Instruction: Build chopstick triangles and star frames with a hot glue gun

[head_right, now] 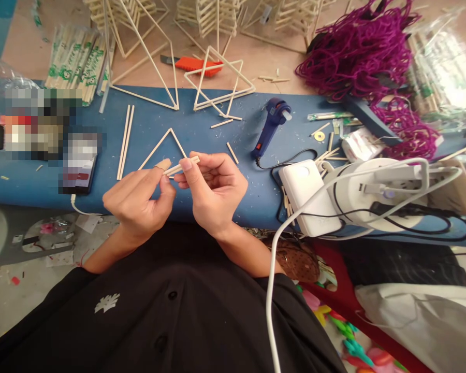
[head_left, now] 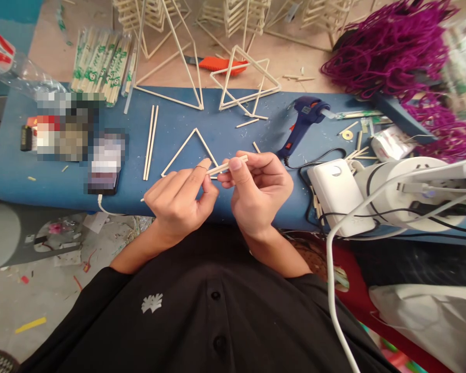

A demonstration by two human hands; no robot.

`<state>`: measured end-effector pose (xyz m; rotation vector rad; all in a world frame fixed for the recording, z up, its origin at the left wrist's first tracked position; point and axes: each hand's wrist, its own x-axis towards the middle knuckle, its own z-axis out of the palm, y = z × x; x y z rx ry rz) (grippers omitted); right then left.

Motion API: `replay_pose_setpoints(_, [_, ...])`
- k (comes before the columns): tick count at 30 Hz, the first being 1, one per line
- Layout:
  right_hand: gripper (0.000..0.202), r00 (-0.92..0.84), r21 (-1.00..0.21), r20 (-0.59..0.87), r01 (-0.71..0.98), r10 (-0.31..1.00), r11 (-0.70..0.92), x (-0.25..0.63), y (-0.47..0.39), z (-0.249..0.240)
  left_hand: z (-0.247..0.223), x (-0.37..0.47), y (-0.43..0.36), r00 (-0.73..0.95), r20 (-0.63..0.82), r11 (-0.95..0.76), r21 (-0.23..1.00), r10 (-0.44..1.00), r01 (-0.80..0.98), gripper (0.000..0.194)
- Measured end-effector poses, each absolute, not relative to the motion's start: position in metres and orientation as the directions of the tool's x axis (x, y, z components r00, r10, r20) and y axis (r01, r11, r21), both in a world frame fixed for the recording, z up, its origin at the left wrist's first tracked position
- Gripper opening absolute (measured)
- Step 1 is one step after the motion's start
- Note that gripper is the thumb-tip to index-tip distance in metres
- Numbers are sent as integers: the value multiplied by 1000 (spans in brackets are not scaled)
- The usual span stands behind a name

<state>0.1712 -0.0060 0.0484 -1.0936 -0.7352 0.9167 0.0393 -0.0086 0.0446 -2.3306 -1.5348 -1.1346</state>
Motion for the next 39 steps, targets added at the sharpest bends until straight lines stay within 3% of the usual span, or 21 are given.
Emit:
replay_pose_setpoints(6, [37,459,-915,96,-309,883,260,172,-3,41,45,42,-6,241,739,-532,183,630,827,28])
replay_pose_setpoints(21, [19,406,-904,159,-306,900,298,175,-6,42,48,35,-3,248,753,-553,178,609,814,23])
replay_pose_setpoints(23, [16,342,-938,186,-216,921,270,185,-5,43,47,30,-2,239,756,-549,186,610,815,23])
replay_pose_setpoints(26, [13,215,-968,253,57,943,246,205,0,38,46,22,-1,202,741,-538,246,641,806,22])
replay_pose_setpoints(29, [26,195,-893,332,381,923,241,224,8,28,44,14,1,164,716,-522,313,679,794,21])
replay_pose_setpoints(31, [24,236,-820,396,526,887,226,233,12,22,43,11,2,153,711,-520,332,686,787,21])
replay_pose_setpoints(35, [13,248,-727,490,645,836,235,240,11,24,40,7,6,149,717,-523,335,681,784,22])
replay_pose_setpoints(39, [14,211,-603,575,762,790,236,250,14,57,39,6,8,142,734,-535,334,664,776,22])
